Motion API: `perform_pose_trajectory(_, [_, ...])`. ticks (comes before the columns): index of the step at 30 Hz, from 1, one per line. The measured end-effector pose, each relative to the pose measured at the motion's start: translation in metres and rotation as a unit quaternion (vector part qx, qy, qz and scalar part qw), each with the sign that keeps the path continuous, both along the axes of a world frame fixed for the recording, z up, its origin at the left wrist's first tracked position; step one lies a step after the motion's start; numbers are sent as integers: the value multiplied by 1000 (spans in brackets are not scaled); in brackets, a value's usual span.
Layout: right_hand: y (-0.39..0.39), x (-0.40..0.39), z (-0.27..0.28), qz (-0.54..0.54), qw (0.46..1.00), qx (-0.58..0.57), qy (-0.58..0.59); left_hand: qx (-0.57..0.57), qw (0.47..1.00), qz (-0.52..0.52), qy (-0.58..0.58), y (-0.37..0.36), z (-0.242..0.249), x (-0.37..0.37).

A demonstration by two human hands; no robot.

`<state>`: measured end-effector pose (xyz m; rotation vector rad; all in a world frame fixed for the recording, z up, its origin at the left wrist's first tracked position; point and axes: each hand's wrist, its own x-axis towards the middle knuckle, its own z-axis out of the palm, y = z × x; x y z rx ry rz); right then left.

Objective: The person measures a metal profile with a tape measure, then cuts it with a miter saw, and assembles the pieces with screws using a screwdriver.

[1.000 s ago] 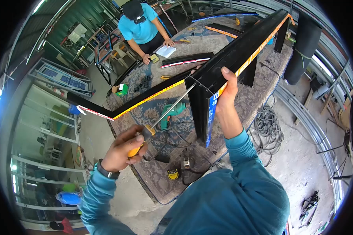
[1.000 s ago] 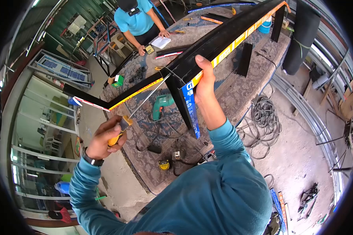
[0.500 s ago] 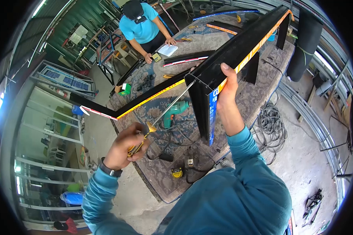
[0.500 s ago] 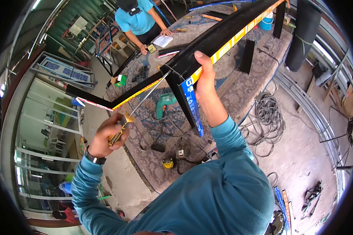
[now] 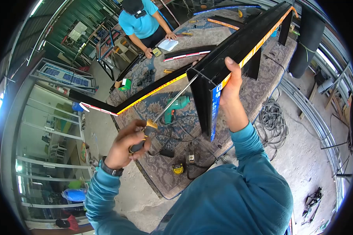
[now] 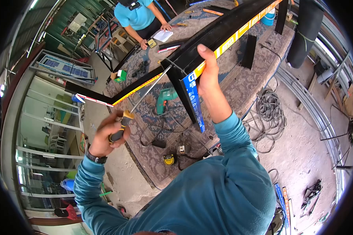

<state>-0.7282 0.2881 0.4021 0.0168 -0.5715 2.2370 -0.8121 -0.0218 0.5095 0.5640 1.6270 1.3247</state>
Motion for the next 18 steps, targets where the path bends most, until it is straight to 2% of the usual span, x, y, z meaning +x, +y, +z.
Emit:
perform_pose_trajectory(1, [-1,3,1,4,1000,5,0,15,968,-2,252,-2,0,5])
perform_pose_trajectory(2, [-2,2,3,0,1000,9,-2,34,872,-5,488,-1,-1,9])
perform_pose_trajectory(3, [-2,3,2,-8,1000,10,-11,50,721,-7,691,-1,-3,12])
perform_pose_trajectory(8, [-1,-4,-5,1,1000,-26,-16,51,618,-60,782,2,-4,9])
perform_pose_trajectory(10, [-1,-4,-5,-12,1000,-5,-25,31,787,-45,615,0,-3,8])
perform_pose_trajectory(12, [-1,-3,-3,-25,999,13,-28,14,910,-32,414,0,-2,5])
perform_pose_trajectory(14, [1,-5,1,-26,999,6,-25,-11,981,-26,192,0,2,-1])
perform_pose_trajectory(15, [0,-6,0,-26,999,-2,-25,-27,996,-22,76,-1,4,-4])
perform_pose_trajectory(16, [0,-6,-1,-22,999,-2,-24,79,845,-104,519,-4,-8,-12])
perform_pose_trajectory(18, [2,-7,-2,-13,1000,1,-23,52,654,-80,750,-8,-4,-4])
